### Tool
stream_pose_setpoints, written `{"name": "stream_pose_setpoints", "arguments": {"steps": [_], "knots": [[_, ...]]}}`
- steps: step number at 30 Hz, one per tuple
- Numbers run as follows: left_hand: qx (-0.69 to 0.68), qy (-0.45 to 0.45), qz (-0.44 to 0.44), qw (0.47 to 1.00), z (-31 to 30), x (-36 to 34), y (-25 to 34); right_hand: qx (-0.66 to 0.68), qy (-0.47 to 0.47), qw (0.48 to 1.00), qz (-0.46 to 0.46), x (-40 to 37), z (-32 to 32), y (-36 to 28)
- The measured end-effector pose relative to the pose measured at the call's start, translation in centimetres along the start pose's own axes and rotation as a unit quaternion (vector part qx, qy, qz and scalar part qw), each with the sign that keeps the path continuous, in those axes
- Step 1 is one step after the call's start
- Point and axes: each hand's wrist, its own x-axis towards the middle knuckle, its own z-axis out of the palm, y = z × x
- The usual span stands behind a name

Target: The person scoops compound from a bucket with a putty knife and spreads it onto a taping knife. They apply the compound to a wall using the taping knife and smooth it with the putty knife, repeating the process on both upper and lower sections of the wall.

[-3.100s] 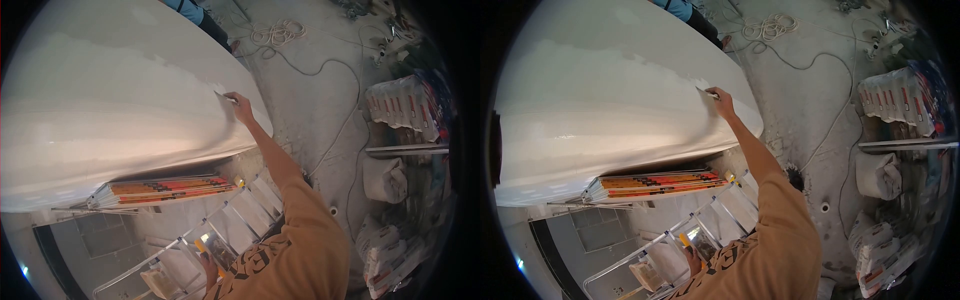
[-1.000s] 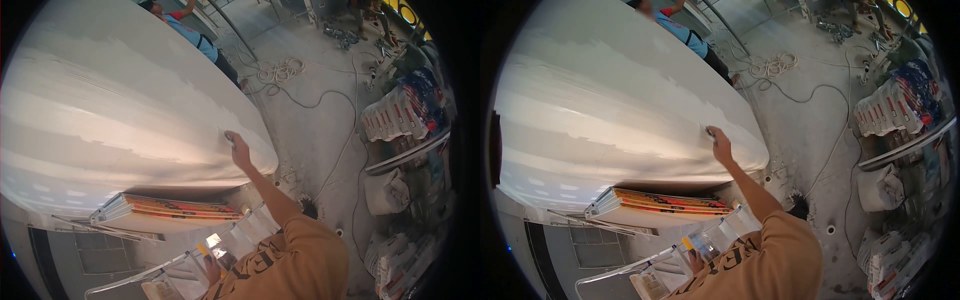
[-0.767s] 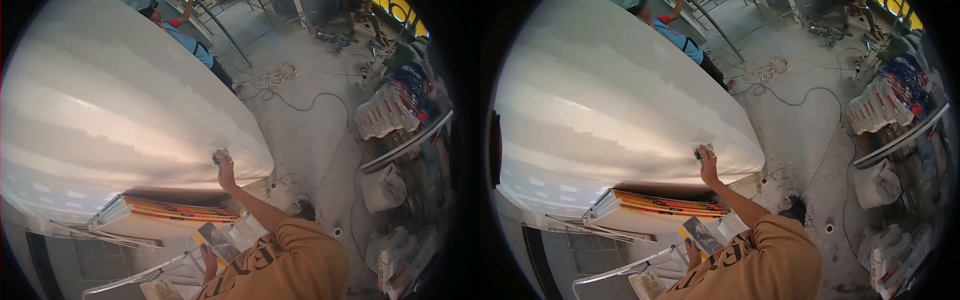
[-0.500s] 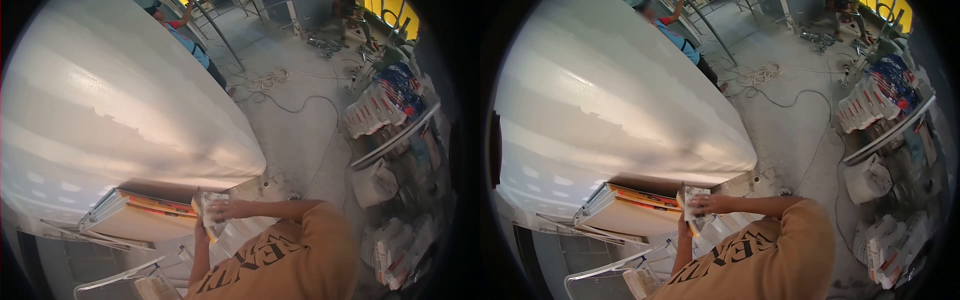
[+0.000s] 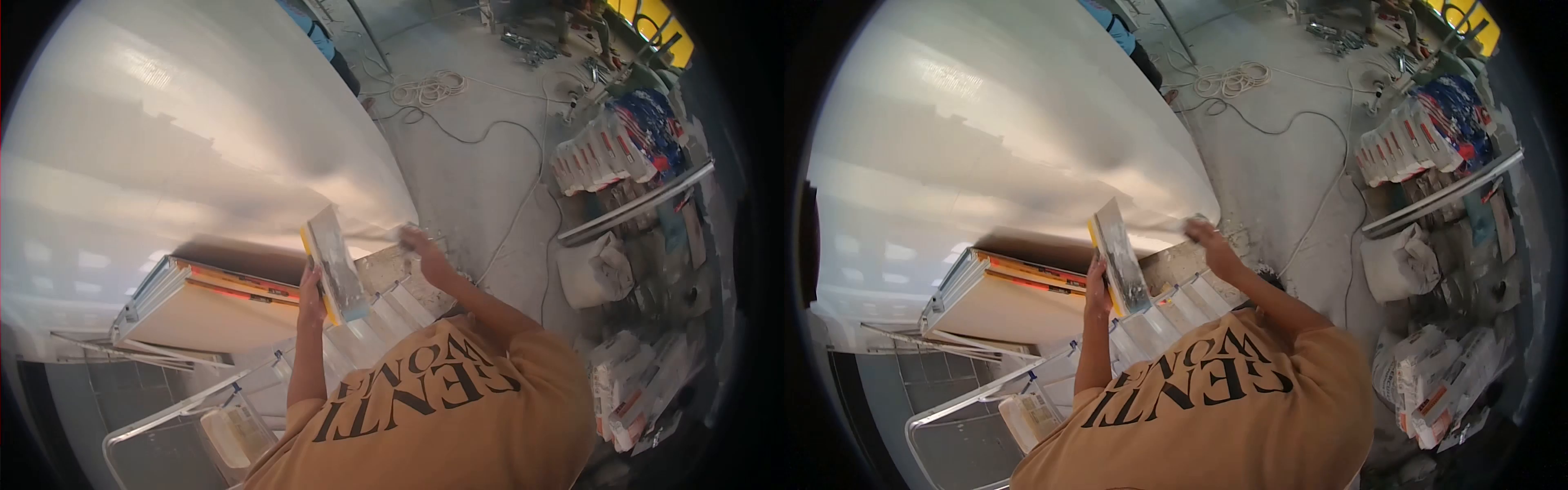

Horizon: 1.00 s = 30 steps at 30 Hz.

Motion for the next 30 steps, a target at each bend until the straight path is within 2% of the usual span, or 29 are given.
{"name": "stream_pose_setpoints", "arguments": {"steps": [1,2,3,4,5,6,7,9,10,12,16,17,18,19,21,22,23,24,25,26,27,28,29,30], "knots": [[0.072,0.049,0.078,0.993,1.2,0.1,1.0,0.101,0.08,0.984,0.127,0.0,-1.0,-0.4],[0.144,0.098,0.155,0.973,2.1,0.2,1.8,0.198,0.156,0.935,0.251,0.0,-1.5,-0.5],[0.141,0.102,0.157,0.972,2.2,0.0,2.3,0.199,0.151,0.936,0.248,-0.4,-1.4,-0.6],[0.242,0.127,0.231,0.934,2.5,0.0,2.5,0.401,0.157,0.833,0.347,-1.0,-1.5,-0.8],[0.34,0.147,0.298,0.88,3.5,-0.3,3.0,0.578,0.155,0.678,0.427,-1.6,-1.5,-1.1],[0.364,0.162,0.314,0.862,4.7,-0.8,3.0,0.577,0.156,0.678,0.428,-2.1,-1.0,-1.7],[0.364,0.16,0.312,0.863,5.9,-1.2,2.8,0.626,0.121,0.641,0.427,-2.0,-0.1,-2.9],[0.438,0.191,0.343,0.809,8.0,-1.6,2.2,0.716,0.05,0.559,0.416,-1.1,1.4,-4.6],[0.439,0.188,0.343,0.809,8.9,-1.9,2.1,0.716,0.053,0.559,0.415,-0.4,2.1,-4.8],[0.526,0.183,0.332,0.761,10.2,-2.9,1.7,0.709,0.049,0.542,0.448,1.1,3.1,-4.6],[0.603,0.137,0.276,0.736,9.4,-2.8,0.3,0.723,0.039,0.552,0.414,3.7,2.6,-4.3],[0.607,0.136,0.272,0.735,8.5,-2.4,-0.3,0.714,0.027,0.57,0.406,4.0,2.9,-4.1],[0.615,0.134,0.237,0.74,7.5,-1.8,-0.8,0.706,0.016,0.587,0.397,4.2,3.2,-3.7],[0.622,0.132,0.203,0.745,7.0,-1.6,-1.0,0.709,0.019,0.582,0.398,4.2,3.7,-3.1],[0.608,0.13,0.19,0.759,5.9,-1.6,-1.1,0.682,-0.025,0.639,0.354,4.1,4.6,-0.8],[0.604,0.162,0.223,0.748,4.0,-1.6,-1.1,0.683,-0.018,0.638,0.354,4.2,4.8,0.8],[0.598,0.194,0.256,0.734,2.5,-1.8,-0.7,0.609,0.021,0.704,0.366,4.4,5.0,2.9],[0.597,0.204,0.249,0.734,1.2,-2.5,-0.1,0.526,0.058,0.761,0.375,4.9,4.8,4.8],[0.596,0.216,0.239,0.735,0.2,-3.3,0.1,0.456,0.07,0.805,0.374,5.7,3.9,6.9],[0.601,0.243,0.187,0.738,0.4,-4.5,0.3,0.384,0.079,0.842,0.371,6.8,2.9,9.0],[0.605,0.271,0.134,0.736,0.5,-5.6,0.5,0.306,0.106,0.875,0.361,7.8,3.2,12.0],[0.631,0.291,0.122,0.709,-0.3,-6.5,-0.1,0.229,0.131,0.9,0.347,8.7,4.5,15.6],[0.656,0.31,0.109,0.68,-1.5,-7.4,-0.9,0.238,0.15,0.901,0.332,10.0,5.7,19.0],[0.66,0.312,0.085,0.678,-3.4,-8.3,-2.0,0.186,0.143,0.912,0.336,11.5,6.0,21.4]]}}
